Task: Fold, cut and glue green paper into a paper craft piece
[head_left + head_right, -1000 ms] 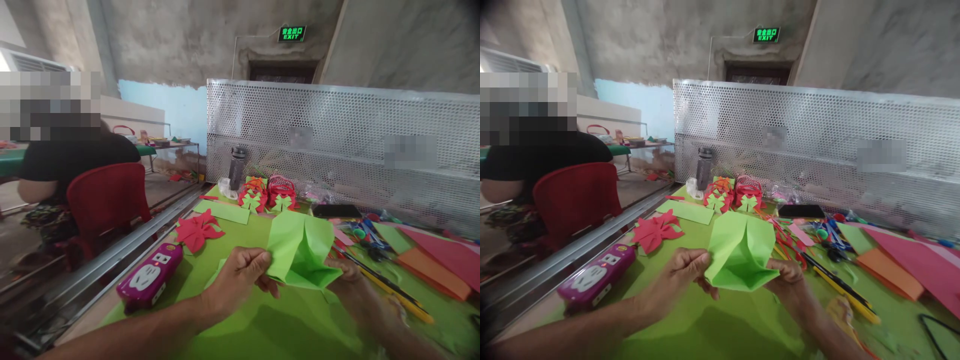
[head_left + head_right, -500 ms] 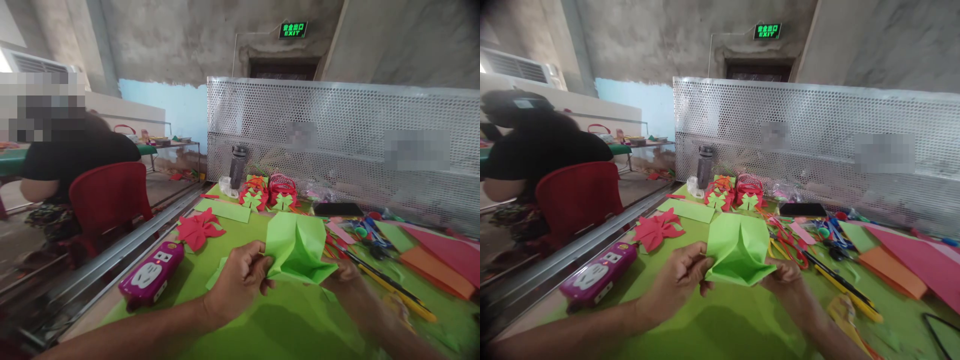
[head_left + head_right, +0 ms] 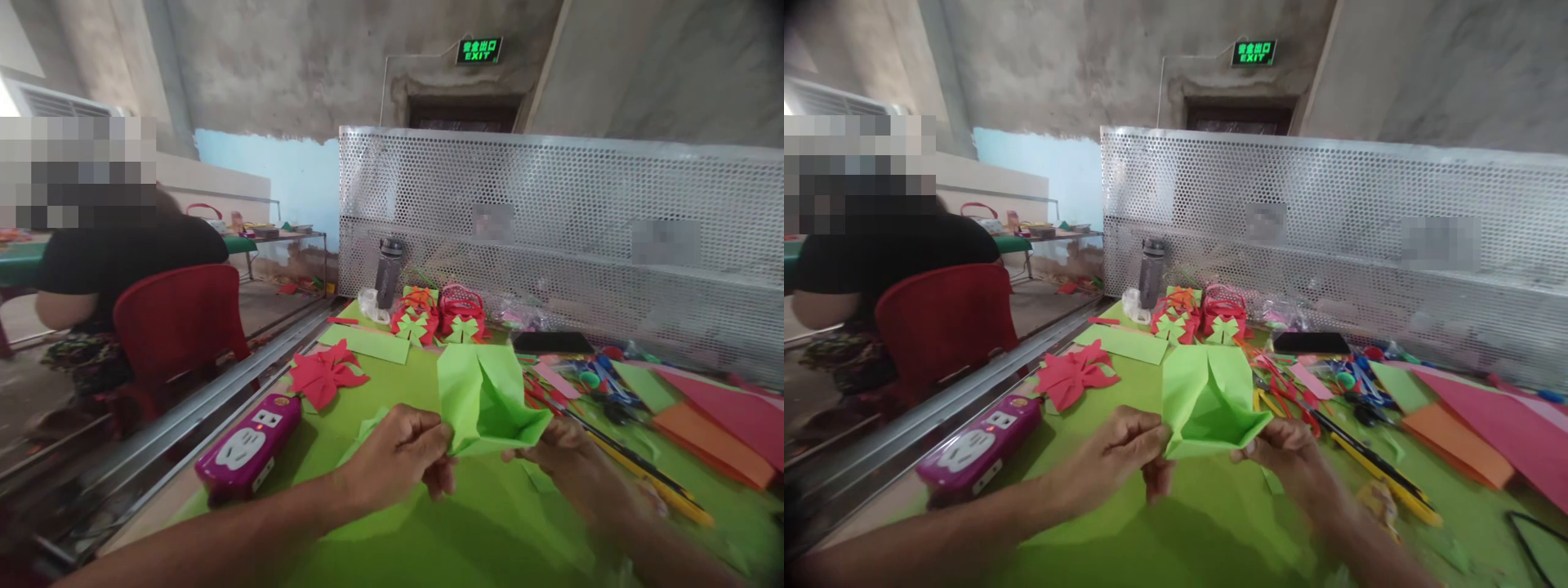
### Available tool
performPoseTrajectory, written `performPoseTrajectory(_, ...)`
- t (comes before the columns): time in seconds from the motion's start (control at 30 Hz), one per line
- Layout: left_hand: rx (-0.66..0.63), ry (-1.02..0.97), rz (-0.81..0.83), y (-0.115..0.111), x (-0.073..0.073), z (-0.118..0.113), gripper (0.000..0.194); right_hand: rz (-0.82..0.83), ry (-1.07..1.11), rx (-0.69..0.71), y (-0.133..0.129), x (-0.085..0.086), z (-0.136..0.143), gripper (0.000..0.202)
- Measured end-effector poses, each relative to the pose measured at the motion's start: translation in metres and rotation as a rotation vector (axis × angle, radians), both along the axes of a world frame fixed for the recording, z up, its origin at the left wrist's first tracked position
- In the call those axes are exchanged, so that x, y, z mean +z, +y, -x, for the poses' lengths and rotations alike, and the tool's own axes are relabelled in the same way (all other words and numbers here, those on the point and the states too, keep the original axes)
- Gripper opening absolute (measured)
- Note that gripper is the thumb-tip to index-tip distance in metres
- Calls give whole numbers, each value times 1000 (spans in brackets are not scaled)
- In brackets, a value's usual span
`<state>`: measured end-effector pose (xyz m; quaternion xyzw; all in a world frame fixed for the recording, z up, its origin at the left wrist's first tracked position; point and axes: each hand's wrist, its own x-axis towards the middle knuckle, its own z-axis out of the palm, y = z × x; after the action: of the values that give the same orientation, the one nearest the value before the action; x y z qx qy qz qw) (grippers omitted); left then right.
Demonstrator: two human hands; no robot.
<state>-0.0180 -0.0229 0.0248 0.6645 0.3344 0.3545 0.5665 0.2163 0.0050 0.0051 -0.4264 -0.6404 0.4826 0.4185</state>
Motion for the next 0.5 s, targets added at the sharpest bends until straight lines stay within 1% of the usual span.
performPoseTrajectory(0.17,177,173,-272,-1,-3,2,38,29,-30,66,-1,5,3,17)
performPoseTrajectory(0.2,207,203,-319,-1,-4,3,37,34,-20,40,0,5,2,20)
performPoseTrajectory(0.23,232,233,-356,-1,-3,4,36,27,-9,-23,1,6,1,27)
performPoseTrajectory(0.27,255,266,-388,0,-3,4,34,-8,2,-118,2,6,0,33)
performPoseTrajectory(0.3,275,309,-420,1,-3,5,33,-75,3,-237,1,7,-2,36)
performPoseTrajectory(0.37,306,409,-522,2,-4,5,31,-284,-73,-469,-4,11,-2,31)
performPoseTrajectory(0.4,316,459,-593,2,-6,4,30,-406,-147,-530,-9,14,0,26)
performPoseTrajectory(0.43,322,506,-670,2,-8,3,29,-505,-250,-541,-16,18,3,22)
performPoseTrajectory(0.47,326,549,-747,2,-10,2,29,-592,-329,-477,-23,21,8,20)
performPoseTrajectory(0.5,331,590,-823,2,-12,0,28,-682,-383,-358,-31,24,14,21)
